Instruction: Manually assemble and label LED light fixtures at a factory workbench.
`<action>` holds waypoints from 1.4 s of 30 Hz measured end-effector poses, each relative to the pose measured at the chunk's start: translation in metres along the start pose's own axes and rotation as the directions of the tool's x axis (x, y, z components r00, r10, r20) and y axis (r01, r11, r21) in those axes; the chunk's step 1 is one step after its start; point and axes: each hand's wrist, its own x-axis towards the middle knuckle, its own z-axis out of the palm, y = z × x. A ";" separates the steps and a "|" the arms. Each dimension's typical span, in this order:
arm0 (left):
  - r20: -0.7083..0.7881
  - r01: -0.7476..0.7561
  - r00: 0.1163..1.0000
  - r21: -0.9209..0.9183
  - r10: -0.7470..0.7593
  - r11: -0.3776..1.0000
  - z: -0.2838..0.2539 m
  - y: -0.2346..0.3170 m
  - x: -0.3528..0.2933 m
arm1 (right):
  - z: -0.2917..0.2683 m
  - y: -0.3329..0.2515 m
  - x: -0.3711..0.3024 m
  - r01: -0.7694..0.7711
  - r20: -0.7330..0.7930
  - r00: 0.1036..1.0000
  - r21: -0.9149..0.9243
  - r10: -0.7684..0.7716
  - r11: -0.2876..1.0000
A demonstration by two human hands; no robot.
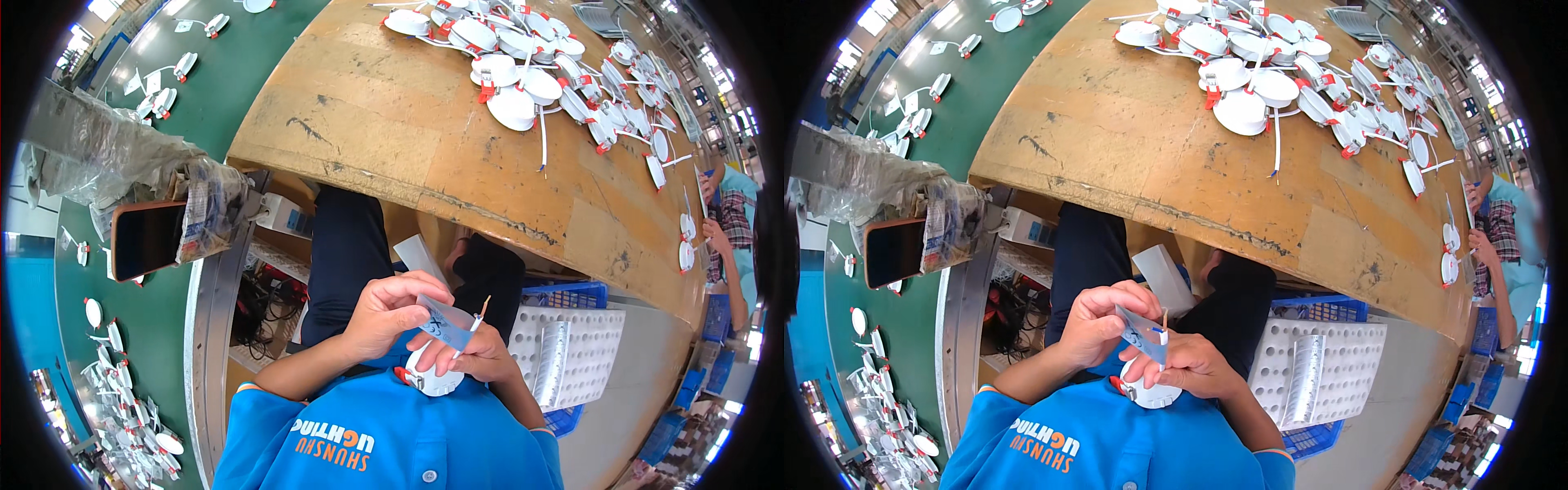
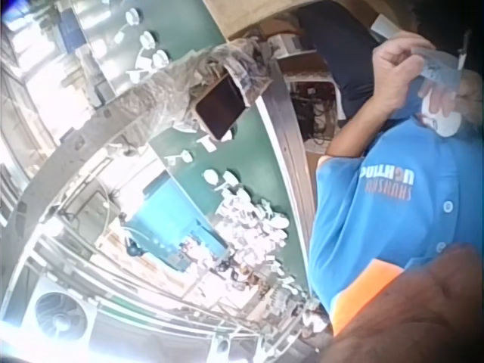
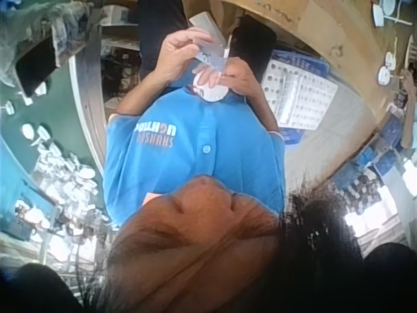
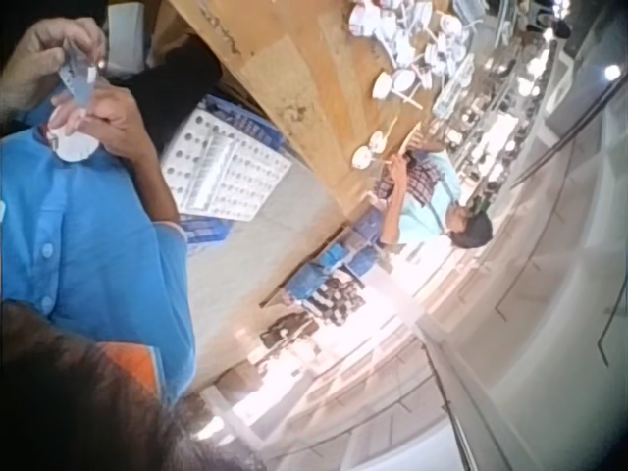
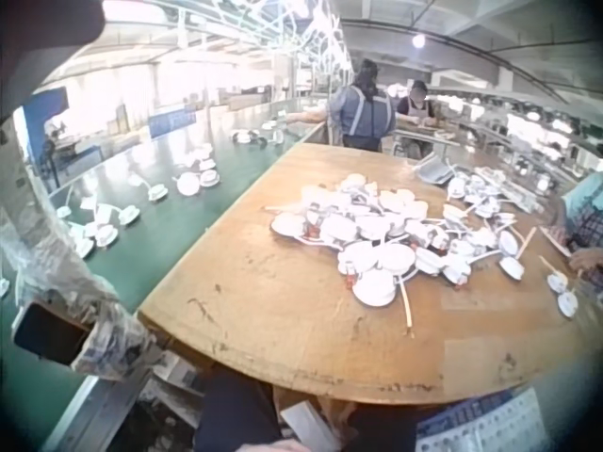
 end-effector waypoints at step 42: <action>-0.114 0.190 0.975 -0.016 -0.191 0.982 0.019 0.002 -0.007 | -0.001 0.005 -0.005 -0.041 -0.034 0.999 -0.100 0.037 0.994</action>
